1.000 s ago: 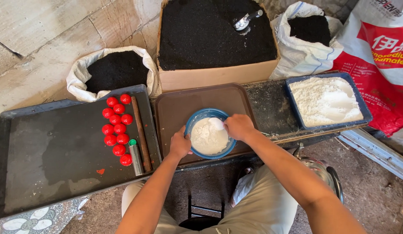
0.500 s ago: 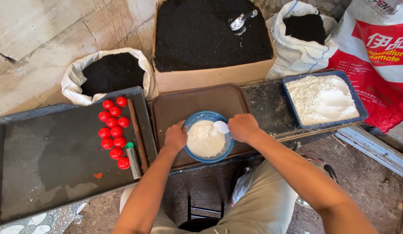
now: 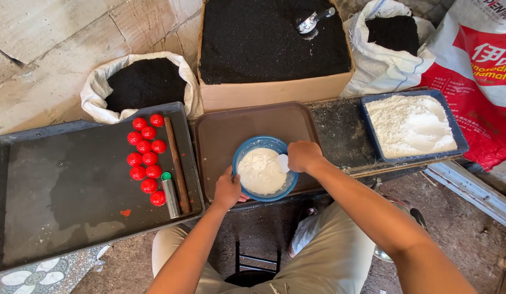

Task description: Mixing flour and liquid in a bowl using a spoon, adding more flour from a tray and water from a kettle.

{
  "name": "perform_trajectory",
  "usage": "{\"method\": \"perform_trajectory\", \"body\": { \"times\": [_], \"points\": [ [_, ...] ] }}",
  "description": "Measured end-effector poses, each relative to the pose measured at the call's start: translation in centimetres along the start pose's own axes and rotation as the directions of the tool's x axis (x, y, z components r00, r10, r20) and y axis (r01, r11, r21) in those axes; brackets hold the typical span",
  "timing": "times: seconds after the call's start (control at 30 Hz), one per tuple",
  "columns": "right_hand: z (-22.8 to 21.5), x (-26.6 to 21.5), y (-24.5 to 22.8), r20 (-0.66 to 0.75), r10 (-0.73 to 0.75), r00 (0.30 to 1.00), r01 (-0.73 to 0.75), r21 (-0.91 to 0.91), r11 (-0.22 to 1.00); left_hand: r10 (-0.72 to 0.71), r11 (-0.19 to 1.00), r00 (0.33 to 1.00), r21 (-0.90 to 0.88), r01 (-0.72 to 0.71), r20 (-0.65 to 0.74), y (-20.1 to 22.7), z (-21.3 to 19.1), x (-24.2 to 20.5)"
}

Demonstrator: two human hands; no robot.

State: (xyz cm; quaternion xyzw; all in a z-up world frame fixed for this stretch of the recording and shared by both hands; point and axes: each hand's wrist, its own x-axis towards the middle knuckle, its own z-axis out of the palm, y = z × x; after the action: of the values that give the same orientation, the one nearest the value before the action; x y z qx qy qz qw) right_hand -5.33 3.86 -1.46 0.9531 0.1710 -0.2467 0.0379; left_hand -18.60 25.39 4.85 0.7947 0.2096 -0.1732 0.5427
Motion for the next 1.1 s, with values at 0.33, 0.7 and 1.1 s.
{"method": "perform_trajectory", "body": {
  "times": [0.33,0.7,1.1],
  "points": [
    [0.3,-1.0,-0.6,-0.032,0.014,0.999,-0.008,0.156,0.988,0.031,0.998,0.996,-0.066,-0.025,0.085,-5.4,1.0,6.9],
    [1.9,-0.8,-0.3,-0.066,0.013,0.998,0.002,0.228,0.974,0.033,0.999,0.993,-0.026,-0.03,0.112,-5.1,0.8,7.3],
    [3.3,0.1,-0.7,-0.094,0.03,0.995,-0.002,0.275,0.961,0.038,0.995,0.995,0.085,-0.046,0.094,-4.9,0.8,7.1]
  ]
}}
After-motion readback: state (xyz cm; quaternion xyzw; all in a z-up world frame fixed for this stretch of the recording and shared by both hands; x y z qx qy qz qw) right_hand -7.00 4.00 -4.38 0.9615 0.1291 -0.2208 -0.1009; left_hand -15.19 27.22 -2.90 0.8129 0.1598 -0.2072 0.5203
